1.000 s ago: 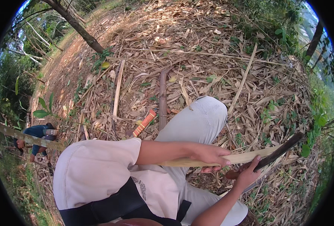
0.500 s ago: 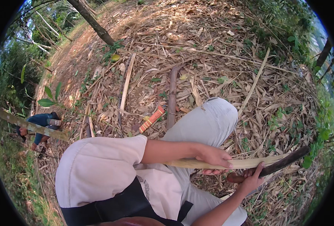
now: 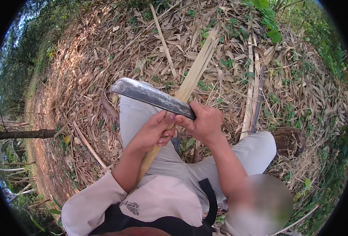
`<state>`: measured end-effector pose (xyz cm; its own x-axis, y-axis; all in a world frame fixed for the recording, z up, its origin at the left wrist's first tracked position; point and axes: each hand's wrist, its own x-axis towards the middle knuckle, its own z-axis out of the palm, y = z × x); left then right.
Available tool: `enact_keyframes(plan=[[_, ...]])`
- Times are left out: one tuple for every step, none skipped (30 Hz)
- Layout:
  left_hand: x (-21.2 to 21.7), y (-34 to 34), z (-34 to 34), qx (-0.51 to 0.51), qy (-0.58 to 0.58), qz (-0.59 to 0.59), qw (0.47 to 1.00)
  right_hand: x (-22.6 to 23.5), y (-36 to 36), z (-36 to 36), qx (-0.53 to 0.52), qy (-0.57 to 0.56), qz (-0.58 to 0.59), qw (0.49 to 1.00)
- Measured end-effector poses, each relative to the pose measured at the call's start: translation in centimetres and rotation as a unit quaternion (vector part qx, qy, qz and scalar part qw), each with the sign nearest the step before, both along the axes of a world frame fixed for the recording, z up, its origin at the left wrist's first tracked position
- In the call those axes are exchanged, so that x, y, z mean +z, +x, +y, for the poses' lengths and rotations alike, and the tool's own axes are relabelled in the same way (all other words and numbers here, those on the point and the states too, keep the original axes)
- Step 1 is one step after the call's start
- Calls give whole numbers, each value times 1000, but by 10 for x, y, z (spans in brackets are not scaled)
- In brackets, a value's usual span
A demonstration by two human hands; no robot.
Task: The person sits cross-legged on the ground in a wooded area and uses a large knife to shave a long piece of bamboo. They hold the bamboo with one hand and repeatedly scrape the blade along its length to remove the outer layer, creating thin strips of wood.
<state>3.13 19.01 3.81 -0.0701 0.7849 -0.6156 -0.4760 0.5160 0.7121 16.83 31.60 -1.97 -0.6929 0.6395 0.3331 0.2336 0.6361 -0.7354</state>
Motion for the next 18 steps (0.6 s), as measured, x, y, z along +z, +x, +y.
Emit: enact_keyframes(plan=[[0,2,0,-7,-3,11,1000,1,2,-1,0,6,-7,1000],[0,3,0,-13,-6,21,1000,1,3,-2,-7,15,12,1000],[-1,3,-1,-18,-7,33,999,2,3,-3,-12,23,11,1000],[-4,5,-2,-22,-1,42,999,4,3,-3,-15,31,11,999],[-8,6,-3,-25,7,50,998,4,5,-3,-18,40,10,999],[-10,6,-4,-27,14,62,998,2,4,-4,-20,44,9,999],[-8,6,-4,-21,4,70,997,0,3,-5,-22,48,7,999],[-5,7,-3,-14,-4,79,997,-1,2,-5,-24,52,6,998],[-3,9,-4,-2,-12,86,996,-2,1,-6,-28,53,6,998],[-3,9,-5,-1,-15,103,995,-1,-1,-7,-31,53,6,998],[-3,8,-6,0,-19,120,993,-1,-3,-8,-35,52,7,998],[-3,9,-5,-1,-21,136,990,-1,-2,-6,-36,65,4,997],[-4,11,-4,2,-20,161,987,0,-1,-5,-38,77,2,996],[-5,15,-3,5,-19,187,982,0,-1,-3,-40,88,0,995],[-7,20,-1,0,-18,212,977,-2,2,-1,-38,89,-5,995],[-10,24,-1,4,-11,227,974,-5,5,1,-37,90,-9,995],[-14,28,-1,8,-4,242,970,-7,7,3,-36,89,-12,995],[-16,28,-2,3,0,258,966,-9,5,5,-31,93,2,995]])
